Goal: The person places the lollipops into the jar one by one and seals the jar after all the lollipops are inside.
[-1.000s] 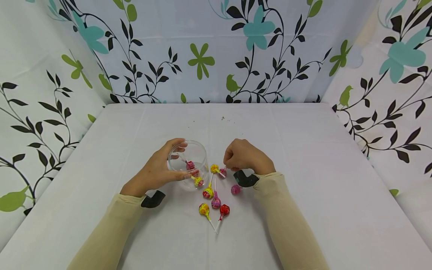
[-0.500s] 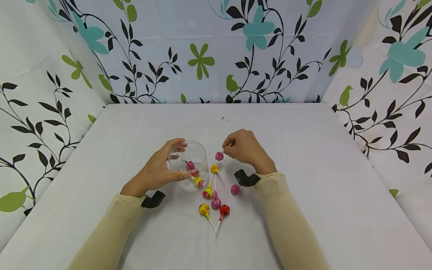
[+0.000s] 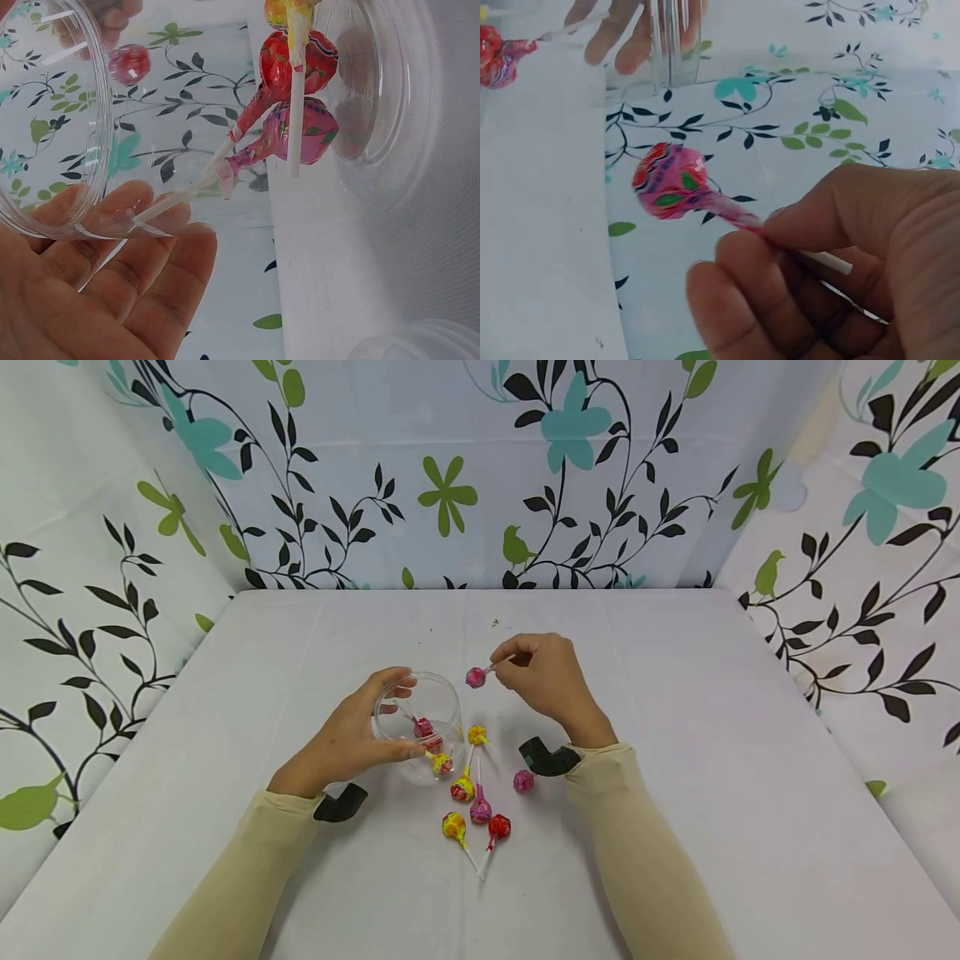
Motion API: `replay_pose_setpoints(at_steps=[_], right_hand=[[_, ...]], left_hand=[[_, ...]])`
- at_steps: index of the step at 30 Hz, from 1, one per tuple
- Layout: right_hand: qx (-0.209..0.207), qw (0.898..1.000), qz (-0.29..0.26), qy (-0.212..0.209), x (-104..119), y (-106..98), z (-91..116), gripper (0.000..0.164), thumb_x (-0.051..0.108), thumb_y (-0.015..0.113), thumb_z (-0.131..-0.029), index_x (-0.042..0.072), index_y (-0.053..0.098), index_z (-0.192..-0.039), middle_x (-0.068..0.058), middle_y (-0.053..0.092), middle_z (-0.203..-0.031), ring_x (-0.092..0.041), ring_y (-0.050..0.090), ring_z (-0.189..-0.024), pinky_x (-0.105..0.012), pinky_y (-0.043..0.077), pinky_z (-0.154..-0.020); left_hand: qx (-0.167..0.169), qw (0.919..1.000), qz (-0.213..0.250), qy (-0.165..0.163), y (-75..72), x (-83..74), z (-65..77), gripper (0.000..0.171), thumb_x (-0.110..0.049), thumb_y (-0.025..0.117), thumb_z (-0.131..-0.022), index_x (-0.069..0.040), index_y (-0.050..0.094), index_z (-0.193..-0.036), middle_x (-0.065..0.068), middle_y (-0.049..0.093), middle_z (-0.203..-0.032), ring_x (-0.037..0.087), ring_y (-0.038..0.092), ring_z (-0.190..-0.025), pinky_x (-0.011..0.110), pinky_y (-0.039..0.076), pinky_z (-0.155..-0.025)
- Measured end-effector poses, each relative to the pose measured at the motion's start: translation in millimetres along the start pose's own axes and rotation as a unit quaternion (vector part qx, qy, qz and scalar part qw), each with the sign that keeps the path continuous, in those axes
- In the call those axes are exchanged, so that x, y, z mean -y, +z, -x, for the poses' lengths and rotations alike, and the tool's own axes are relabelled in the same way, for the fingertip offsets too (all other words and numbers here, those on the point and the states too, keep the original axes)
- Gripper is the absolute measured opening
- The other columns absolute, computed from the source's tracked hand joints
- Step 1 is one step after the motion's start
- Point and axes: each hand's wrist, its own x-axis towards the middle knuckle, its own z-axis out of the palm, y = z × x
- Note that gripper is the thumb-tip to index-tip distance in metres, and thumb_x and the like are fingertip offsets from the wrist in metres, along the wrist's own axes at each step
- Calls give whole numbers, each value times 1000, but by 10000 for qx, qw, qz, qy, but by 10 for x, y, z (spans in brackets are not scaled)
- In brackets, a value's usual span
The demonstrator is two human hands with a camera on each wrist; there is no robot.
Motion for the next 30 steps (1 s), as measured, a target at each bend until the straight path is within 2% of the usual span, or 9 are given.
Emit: replay_pose_setpoints(at_steps=[11, 23, 30], right_hand=[[-215, 9964, -652, -498, 110, -1, 41, 13, 8, 67, -97, 3, 79, -99, -13, 76, -88, -21, 69, -73, -24, 57, -67], [148, 9917, -1006, -789, 220, 67, 85, 11, 3, 69, -96, 0, 78, -101, -13, 76, -94, -20, 71, -72, -25, 61, -72], [330, 9912, -1036, -758, 245, 104, 105, 11, 4, 70, -95, 1, 78, -101, -13, 76, -93, -23, 70, -73, -26, 60, -71]], left_hand=[[14, 10000, 6, 69, -6, 0, -6, 103, -40, 93, -77, -13, 37, -158, 6, 54, -148, 27, 51, -135, 51, 49, -111], [22, 10000, 39, -34, -5, -3, 3, 102, -39, 93, -77, -17, 37, -158, 3, 53, -148, 28, 51, -136, 56, 48, -110], [12, 10000, 40, 6, -5, -1, 4, 103, -37, 94, -77, -13, 36, -158, 4, 54, -148, 27, 51, -134, 57, 48, -109]])
